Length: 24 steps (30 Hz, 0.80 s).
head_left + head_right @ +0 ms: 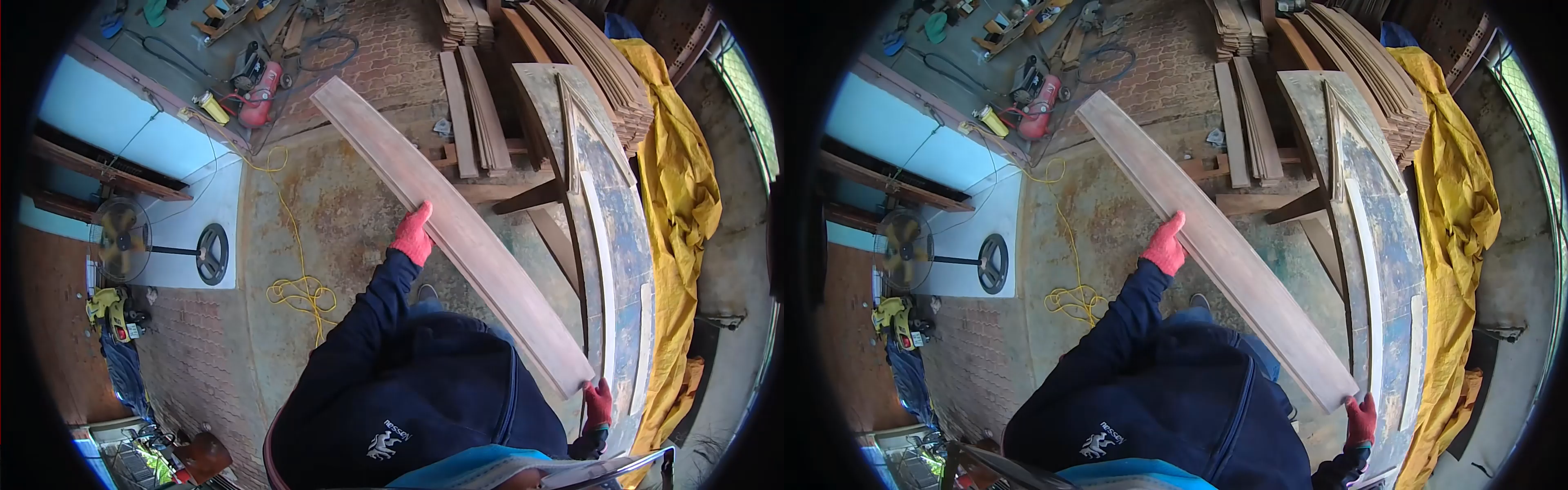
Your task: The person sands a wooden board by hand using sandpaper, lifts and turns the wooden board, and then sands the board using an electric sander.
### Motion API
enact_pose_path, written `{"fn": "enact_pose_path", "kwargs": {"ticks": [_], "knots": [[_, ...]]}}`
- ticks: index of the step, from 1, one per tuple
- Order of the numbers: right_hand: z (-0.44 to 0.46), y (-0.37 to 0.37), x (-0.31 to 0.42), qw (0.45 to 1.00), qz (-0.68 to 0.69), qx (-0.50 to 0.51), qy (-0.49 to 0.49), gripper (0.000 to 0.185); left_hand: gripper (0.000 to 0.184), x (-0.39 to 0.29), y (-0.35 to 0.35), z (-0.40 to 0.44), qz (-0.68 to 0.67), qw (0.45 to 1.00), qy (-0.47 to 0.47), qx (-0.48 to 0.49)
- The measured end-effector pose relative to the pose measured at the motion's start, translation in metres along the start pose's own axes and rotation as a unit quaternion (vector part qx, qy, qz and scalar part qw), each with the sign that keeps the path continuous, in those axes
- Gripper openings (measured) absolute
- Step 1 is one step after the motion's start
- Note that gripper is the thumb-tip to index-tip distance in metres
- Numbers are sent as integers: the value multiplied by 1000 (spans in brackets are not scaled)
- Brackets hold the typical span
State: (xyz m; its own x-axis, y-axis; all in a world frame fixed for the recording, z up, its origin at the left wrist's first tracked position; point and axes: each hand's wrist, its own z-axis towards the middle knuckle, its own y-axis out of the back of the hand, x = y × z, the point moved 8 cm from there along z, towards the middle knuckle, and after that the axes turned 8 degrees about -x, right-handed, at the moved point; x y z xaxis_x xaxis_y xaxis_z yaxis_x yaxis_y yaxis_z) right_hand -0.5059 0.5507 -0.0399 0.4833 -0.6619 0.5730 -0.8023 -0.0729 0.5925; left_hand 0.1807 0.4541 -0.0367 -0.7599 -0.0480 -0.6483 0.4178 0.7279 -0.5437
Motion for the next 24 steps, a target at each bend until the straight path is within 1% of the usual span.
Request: {"fn": "enact_pose_path", "kwargs": {"ticks": [1,2,3,5,7,9,11,12,14,15,16,17,18,19,20,21,22,23,24], "knots": [[-25,-26,14,992,36,66,-97,78,51,-14,7,9,7,1000,8,1],[-54,-56,48,981,144,111,-75,67,50,-28,14,20,13,1000,21,4],[-55,-72,40,972,193,123,-50,61,50,-38,20,29,18,999,34,6],[-97,-109,114,961,233,140,59,58,50,-55,28,50,37,998,60,-3],[-105,-127,130,966,228,120,30,58,52,-67,32,67,57,996,60,-33],[-110,-134,145,970,224,96,4,59,53,-77,24,82,70,994,78,-28],[-117,-135,162,958,262,108,-34,53,53,-79,17,100,82,992,91,-27],[-119,-137,162,958,265,104,-39,53,54,-81,13,109,84,992,90,-15],[-118,-131,165,964,261,58,11,55,55,-84,1,124,87,992,86,-1],[-112,-129,175,964,259,37,41,56,53,-83,-15,123,64,992,104,30],[-111,-136,201,946,320,52,-17,51,51,-83,-30,125,39,991,117,60],[-95,-140,196,945,322,59,-11,51,51,-83,-40,130,38,992,107,60],[-76,-133,178,959,279,30,39,51,49,-85,-54,133,6,992,92,83],[-53,-123,156,977,159,17,141,53,47,-91,-68,137,-25,991,74,106],[-33,-113,133,970,41,-18,238,56,47,-101,-80,139,-26,993,58,104],[-34,-121,164,975,169,19,144,61,45,-110,-101,136,-38,988,77,130],[-38,-129,197,953,298,33,46,66,44,-118,-122,136,-51,982,96,157],[-15,-125,188,962,259,18,79,71,44,-128,-138,142,-53,983,81,157],[-7,-124,199,959,269,-8,93,73,44,-133,-152,148,-73,982,90,152]]}}
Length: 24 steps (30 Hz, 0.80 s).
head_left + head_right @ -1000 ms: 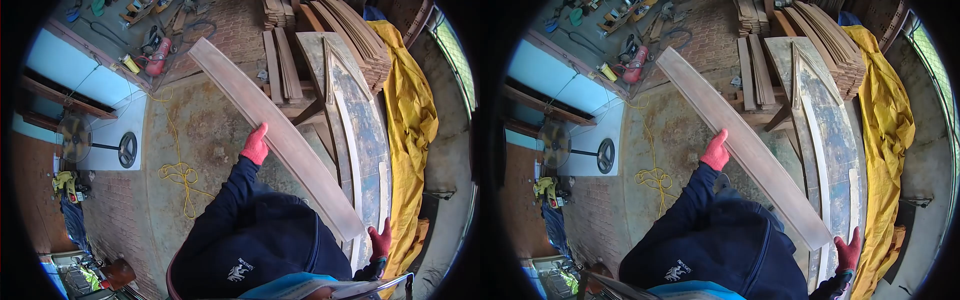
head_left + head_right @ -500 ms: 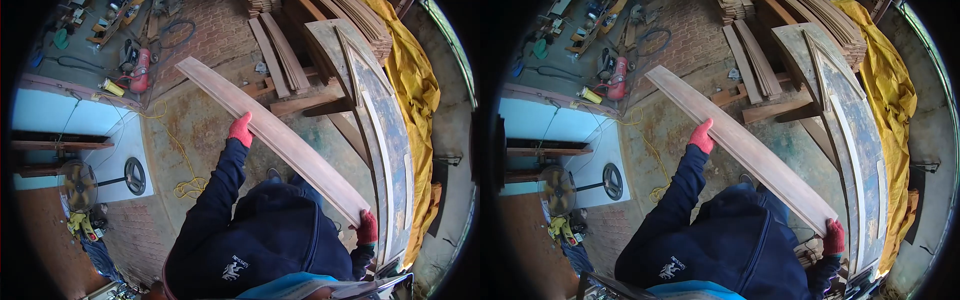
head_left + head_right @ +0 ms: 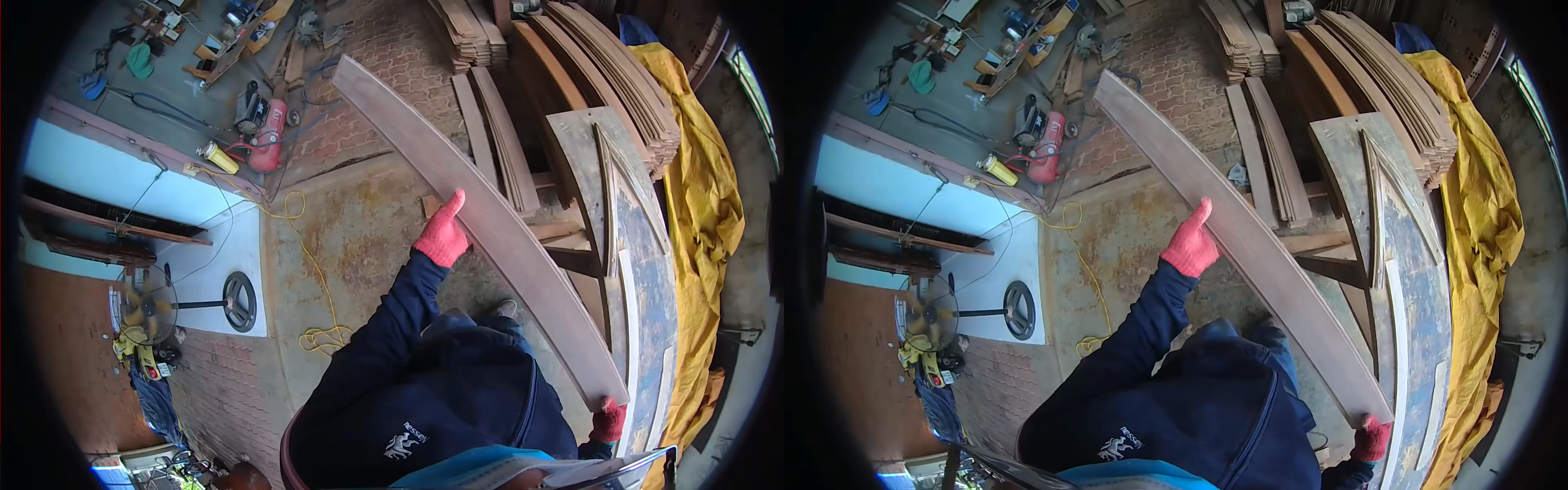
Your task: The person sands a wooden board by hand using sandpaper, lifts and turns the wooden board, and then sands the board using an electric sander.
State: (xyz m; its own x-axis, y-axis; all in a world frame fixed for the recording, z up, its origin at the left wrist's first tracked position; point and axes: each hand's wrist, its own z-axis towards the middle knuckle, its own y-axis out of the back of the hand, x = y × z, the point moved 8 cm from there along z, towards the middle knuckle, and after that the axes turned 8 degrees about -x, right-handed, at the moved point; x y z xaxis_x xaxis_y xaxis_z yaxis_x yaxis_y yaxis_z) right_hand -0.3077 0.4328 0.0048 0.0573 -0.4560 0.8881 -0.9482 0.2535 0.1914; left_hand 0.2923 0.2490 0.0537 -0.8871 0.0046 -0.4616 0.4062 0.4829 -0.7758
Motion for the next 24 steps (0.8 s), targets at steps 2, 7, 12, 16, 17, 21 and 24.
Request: {"fn": "enact_pose_path", "kwargs": {"ticks": [2,7,12,16,17,21,24], "knots": [[10,-3,14,1000,6,-24,15,74,45,-2,6,33,38,999,-19,0],[30,-19,54,997,-54,-7,53,86,38,-16,-34,58,-22,999,-10,-40],[-9,-52,77,996,37,-77,36,87,31,-18,-38,101,14,998,53,10],[-41,-74,64,985,59,-161,3,69,28,-20,-43,137,101,989,93,47],[-48,-72,38,981,57,-183,-6,62,27,-23,-46,144,138,985,92,56],[-122,-87,3,945,119,-295,-82,42,27,-12,-54,163,188,953,219,92],[-174,-96,11,927,-183,-321,63,39,35,8,-76,159,222,932,271,91]]}}
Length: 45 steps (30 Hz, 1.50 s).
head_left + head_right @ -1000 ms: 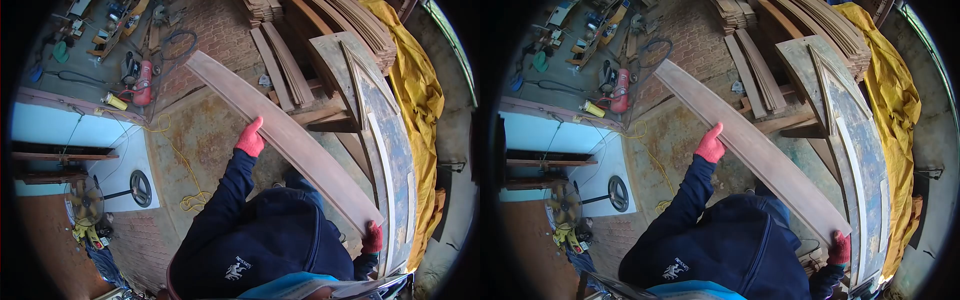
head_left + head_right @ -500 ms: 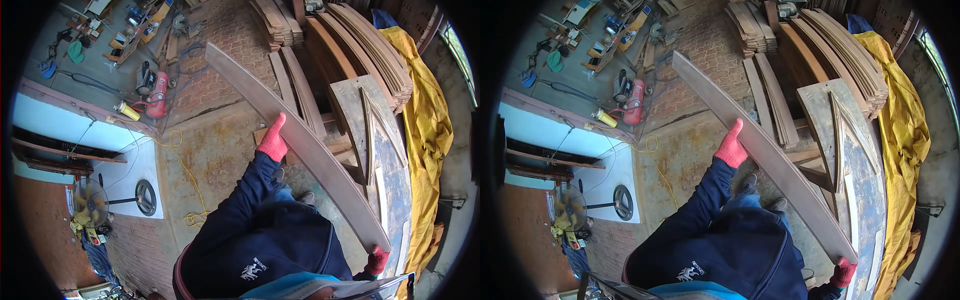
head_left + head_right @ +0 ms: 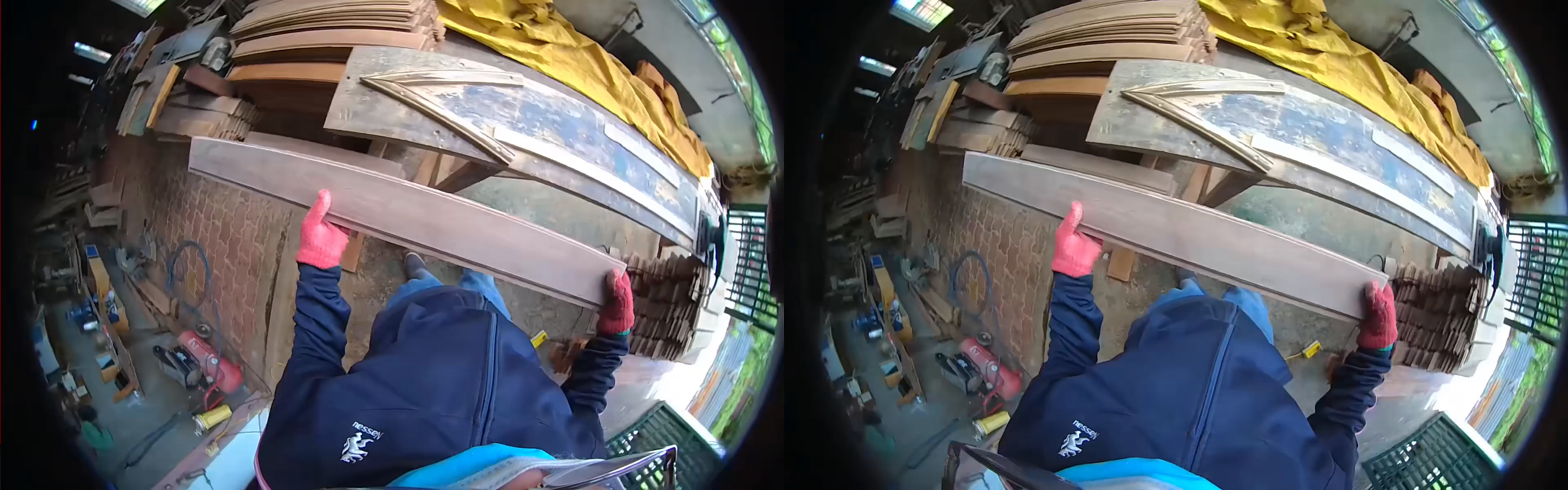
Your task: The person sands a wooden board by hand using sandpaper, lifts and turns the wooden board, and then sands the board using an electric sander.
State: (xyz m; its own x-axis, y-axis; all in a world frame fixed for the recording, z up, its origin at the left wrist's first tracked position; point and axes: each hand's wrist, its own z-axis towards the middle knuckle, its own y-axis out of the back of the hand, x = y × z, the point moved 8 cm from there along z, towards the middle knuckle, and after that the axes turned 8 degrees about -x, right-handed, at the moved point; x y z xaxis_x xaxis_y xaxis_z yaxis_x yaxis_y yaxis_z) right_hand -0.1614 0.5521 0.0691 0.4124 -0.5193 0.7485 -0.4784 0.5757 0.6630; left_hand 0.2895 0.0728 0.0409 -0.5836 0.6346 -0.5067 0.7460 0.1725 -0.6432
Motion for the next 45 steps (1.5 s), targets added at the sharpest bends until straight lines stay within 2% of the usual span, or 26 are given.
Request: {"fn": "enact_pose_path", "kwargs": {"ticks": [1,2,3,5,6,7,9,10,11,13,14,16,17,19,20,21,24,29,31,36,38,40,41,45], "knots": [[-13,1,14,987,120,-35,-105,43,35,5,-8,4,14,1000,0,5],[-24,-1,28,947,243,-75,-195,51,35,13,-20,6,28,999,13,26],[-36,3,29,884,366,-116,-268,61,36,22,-30,9,40,998,23,48],[-56,19,15,850,457,-129,-229,68,35,45,-45,14,56,995,52,60],[-68,23,3,814,525,-138,-209,67,35,54,-52,16,61,996,48,51],[-85,31,-12,810,525,-162,-205,67,35,69,-62,17,68,993,62,69],[-117,39,-37,738,609,-167,-238,67,35,97,-78,20,66,993,64,79],[-133,42,-42,709,607,-217,-285,59,35,113,-87,18,73,992,76,66],[-148,45,-63,707,609,-228,-278,59,35,130,-100,13,76,991,82,77],[-156,39,-74,667,726,-71,-150,39,36,167,-128,-4,79,986,106,104],[-165,48,-86,667,727,-77,-145,39,35,188,-138,-6,68,984,113,119],[-176,53,-92,677,676,-145,-253,38,35,231,-167,-25,67,980,114,149],[-175,66,-91,672,682,-154,-245,38,34,252,-184,-34,63,976,114,173],[-173,93,-90,712,656,-145,-206,36,31,296,-213,-48,50,969,132,200],[-172,102,-108,698,695,-109,-134,43,31,317,-230,-56,29,961,140,236],[-172,114,-112,696,696,-117,-131,43,31,336,-247,-66,6,952,149,268],[-182,156,-134,685,665,-252,-157,56,31,381,-279,-88,5,936,177,303],[-182,174,-174,644,690,-290,-159,50,33,428,-314,-104,30,922,197,331],[-184,171,-187,615,711,-298,-165,47,32,440,-319,-105,44,924,200,322],[-198,170,-210,584,715,-334,-193,43,33,465,-329,-106,64,927,212,303],[-199,171,-215,573,710,-353,-206,43,34,475,-334,-115,91,918,251,293],[-195,169,-222,578,710,-345,-208,43,35,482,-329,-107,102,923,227,294],[-194,166,-226,586,705,-339,-213,43,33,487,-327,-107,84,918,254,292],[-180,143,-251,587,751,-237,-189,46,34,498,-315,-110,71,932,259,243]]}}
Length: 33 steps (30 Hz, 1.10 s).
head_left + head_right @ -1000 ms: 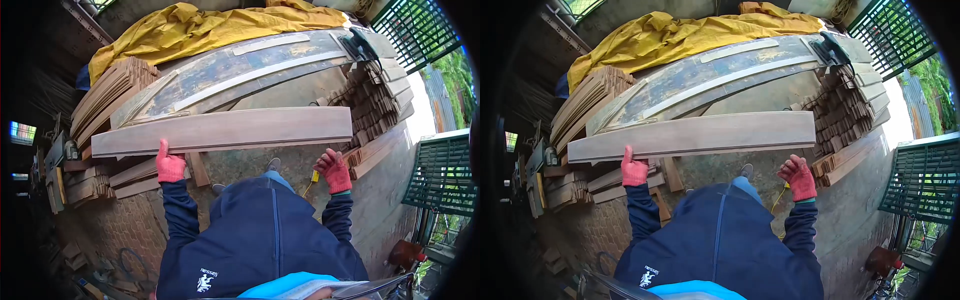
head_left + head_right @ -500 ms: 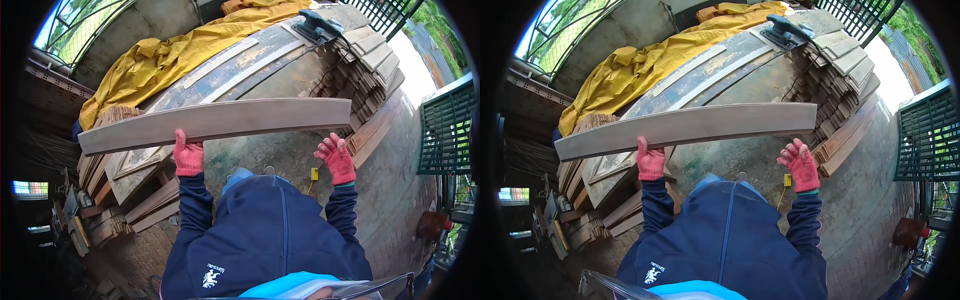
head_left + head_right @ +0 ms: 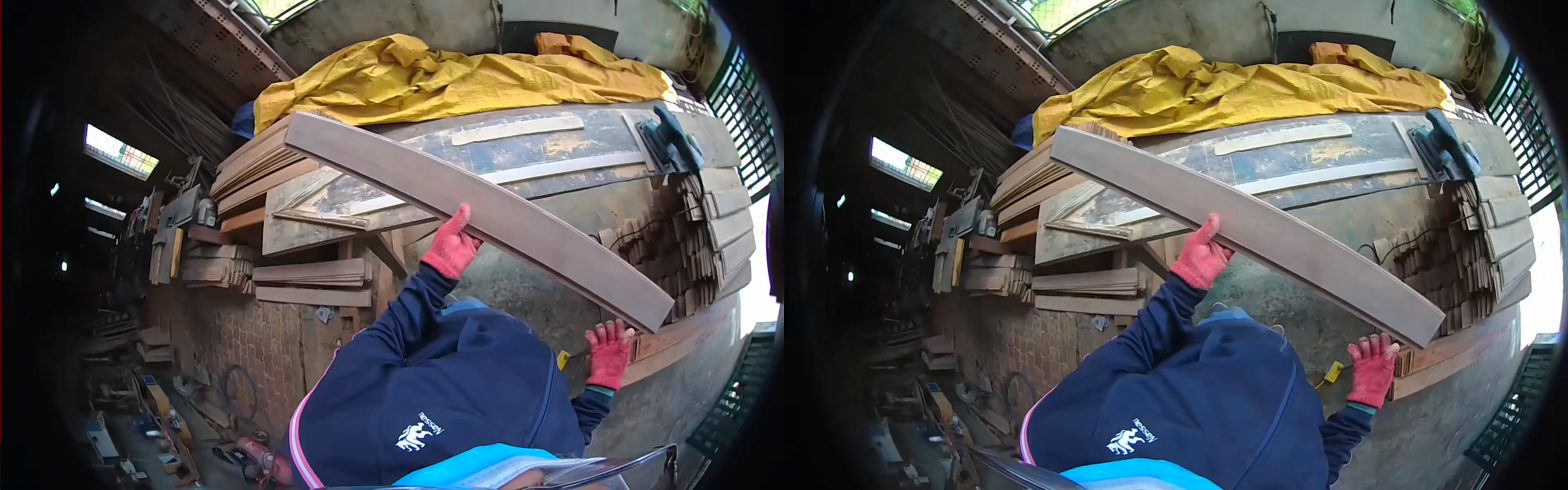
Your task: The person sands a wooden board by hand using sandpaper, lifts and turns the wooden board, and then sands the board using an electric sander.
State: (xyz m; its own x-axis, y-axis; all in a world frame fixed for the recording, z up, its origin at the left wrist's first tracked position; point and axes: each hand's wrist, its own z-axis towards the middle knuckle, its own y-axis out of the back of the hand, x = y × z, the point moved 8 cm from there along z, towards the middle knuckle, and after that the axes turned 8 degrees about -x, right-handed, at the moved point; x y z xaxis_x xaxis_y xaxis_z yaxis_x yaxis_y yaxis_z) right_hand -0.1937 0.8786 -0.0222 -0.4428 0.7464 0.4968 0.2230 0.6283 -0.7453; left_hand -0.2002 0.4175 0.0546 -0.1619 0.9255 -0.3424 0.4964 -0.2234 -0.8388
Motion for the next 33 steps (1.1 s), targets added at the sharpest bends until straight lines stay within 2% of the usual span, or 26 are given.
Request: {"fn": "enact_pose_path", "kwargs": {"ticks": [1,3,8,9,11,18,21,27,31,33], "knots": [[4,-5,-5,1000,-5,15,-14,46,34,-2,0,-2,-5,1000,-21,-2],[7,2,-1,998,-21,-49,14,53,37,9,1,-5,2,1000,5,5],[29,11,18,999,-35,-2,26,56,41,19,25,-7,-6,1000,11,-25],[27,6,20,997,-9,-74,23,57,42,20,27,-8,-7,999,17,-26],[25,3,19,990,42,-136,9,64,43,19,29,-13,-9,999,14,-33],[29,1,12,990,28,-138,12,68,42,15,36,-22,-14,999,7,-35],[37,14,14,984,35,-176,3,69,42,11,34,-30,-14,1000,-5,-22],[47,78,62,967,-50,-225,112,75,41,5,52,-38,-10,999,-10,-44],[50,76,74,971,-5,-210,113,71,41,2,60,-44,-14,997,-18,-68],[47,67,75,965,30,-239,100,67,42,3,68,-43,-21,996,-13,-85]]}}
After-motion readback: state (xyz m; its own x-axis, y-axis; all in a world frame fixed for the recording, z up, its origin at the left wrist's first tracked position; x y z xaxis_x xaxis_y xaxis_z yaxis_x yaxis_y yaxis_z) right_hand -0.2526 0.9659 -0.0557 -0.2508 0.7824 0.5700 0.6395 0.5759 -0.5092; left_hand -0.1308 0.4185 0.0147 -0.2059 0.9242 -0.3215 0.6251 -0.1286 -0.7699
